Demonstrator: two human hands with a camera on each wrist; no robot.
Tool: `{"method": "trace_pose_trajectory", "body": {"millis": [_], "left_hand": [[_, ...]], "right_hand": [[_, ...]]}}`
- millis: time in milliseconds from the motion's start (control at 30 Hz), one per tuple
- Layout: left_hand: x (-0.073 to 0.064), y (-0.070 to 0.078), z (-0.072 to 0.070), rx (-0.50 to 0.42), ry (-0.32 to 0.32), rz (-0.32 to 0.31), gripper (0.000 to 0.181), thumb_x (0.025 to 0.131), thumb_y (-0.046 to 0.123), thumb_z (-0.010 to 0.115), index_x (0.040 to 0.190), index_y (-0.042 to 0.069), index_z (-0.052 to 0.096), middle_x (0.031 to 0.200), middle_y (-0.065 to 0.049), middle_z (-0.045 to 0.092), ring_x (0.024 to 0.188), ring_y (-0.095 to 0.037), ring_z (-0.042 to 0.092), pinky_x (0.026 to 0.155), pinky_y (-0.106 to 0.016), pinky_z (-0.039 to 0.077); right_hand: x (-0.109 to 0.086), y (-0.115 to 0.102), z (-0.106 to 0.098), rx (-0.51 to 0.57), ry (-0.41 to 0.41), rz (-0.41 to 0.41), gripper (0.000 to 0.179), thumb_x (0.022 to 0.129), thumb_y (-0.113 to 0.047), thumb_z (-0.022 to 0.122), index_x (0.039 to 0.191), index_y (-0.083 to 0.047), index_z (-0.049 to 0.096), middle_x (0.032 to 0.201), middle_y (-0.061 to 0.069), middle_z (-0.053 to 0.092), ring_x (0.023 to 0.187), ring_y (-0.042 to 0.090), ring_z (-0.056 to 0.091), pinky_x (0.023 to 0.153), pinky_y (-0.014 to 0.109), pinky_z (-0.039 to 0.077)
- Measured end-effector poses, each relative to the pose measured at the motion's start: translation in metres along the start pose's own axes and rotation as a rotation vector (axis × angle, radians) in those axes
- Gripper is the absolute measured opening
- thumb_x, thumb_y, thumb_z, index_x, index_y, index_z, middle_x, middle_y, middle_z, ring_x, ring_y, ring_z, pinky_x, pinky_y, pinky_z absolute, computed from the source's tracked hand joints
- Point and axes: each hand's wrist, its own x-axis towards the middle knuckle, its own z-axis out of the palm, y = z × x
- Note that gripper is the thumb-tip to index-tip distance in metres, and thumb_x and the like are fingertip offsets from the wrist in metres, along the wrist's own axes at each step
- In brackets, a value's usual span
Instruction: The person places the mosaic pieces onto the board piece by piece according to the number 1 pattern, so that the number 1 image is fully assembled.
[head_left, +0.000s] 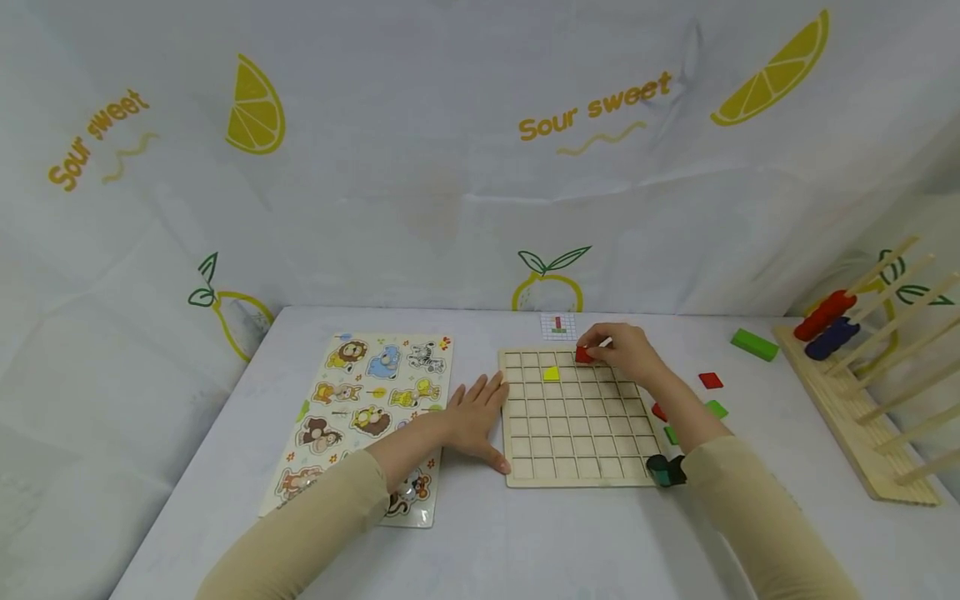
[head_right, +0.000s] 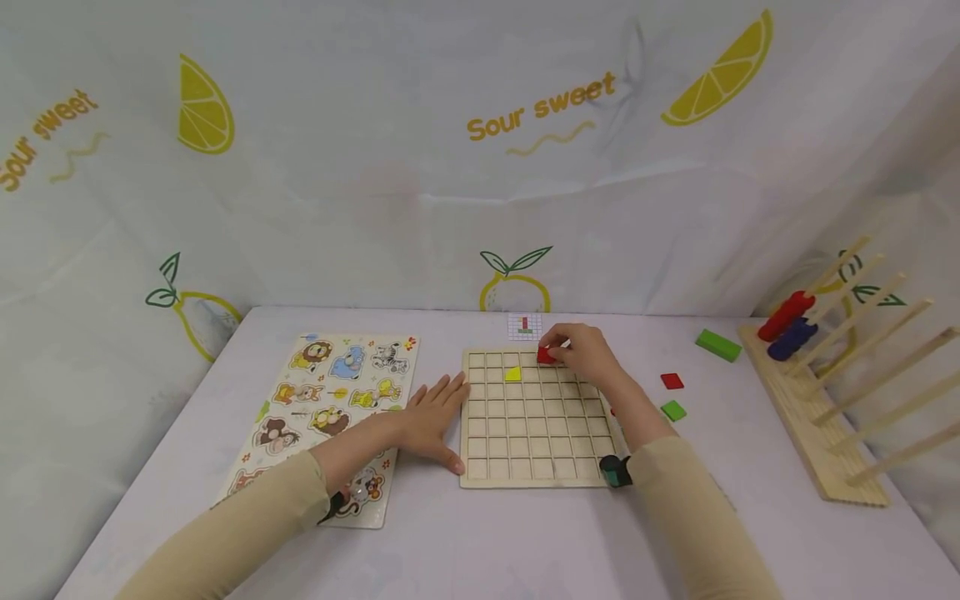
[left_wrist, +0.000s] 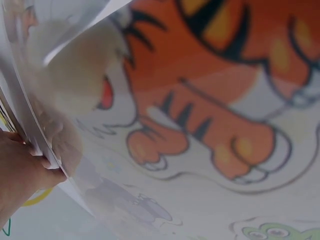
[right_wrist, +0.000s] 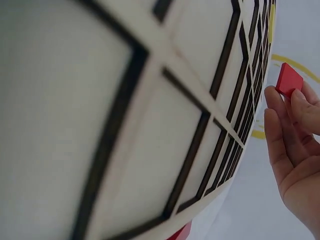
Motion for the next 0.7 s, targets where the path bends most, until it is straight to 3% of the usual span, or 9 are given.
{"method": "trace_pose_trajectory", "body": {"millis": [267,500,700], "left_hand": [[0.001,0.000,0.001,-0.005,-0.003,0.001,0.127,0.073,0.063,0.078,0.160,0.010,0.002,0.169,-0.007,-0.009,0.158,-0.031,-0.005,0.127,-0.056,0.005],[0.000,0.000,0.001,-0.003,-0.003,0.003,0.126,0.073,0.062,0.078,0.160,0.010,0.003,0.169,-0.008,-0.009,0.158,-0.031,-0.005,0.127,-0.055,0.006],[-0.001,0.001,0.001,-0.002,-0.004,0.001,0.126,0.073,0.062,0.077,0.160,0.010,0.003,0.169,-0.008,-0.008,0.158,-0.031,-0.004,0.127,-0.056,0.006]], "right_hand": [[0.000,-0.004,0.007,0.012,-0.048,-0.104,0.011,0.091,-0.003,0.065,0.098,-0.007,0.072,0.090,0.011,0.072,0.074,0.015,0.061,0.067,0.027,0.050],[0.001,-0.008,0.013,0.000,-0.129,-0.063,0.013,0.093,-0.003,0.062,0.101,-0.006,0.072,0.091,0.010,0.073,0.074,0.013,0.062,0.070,0.028,0.050],[0.001,-0.011,0.016,-0.025,-0.146,-0.052,0.010,0.094,-0.005,0.063,0.099,-0.007,0.072,0.090,0.008,0.073,0.078,0.014,0.061,0.072,0.028,0.050]]}}
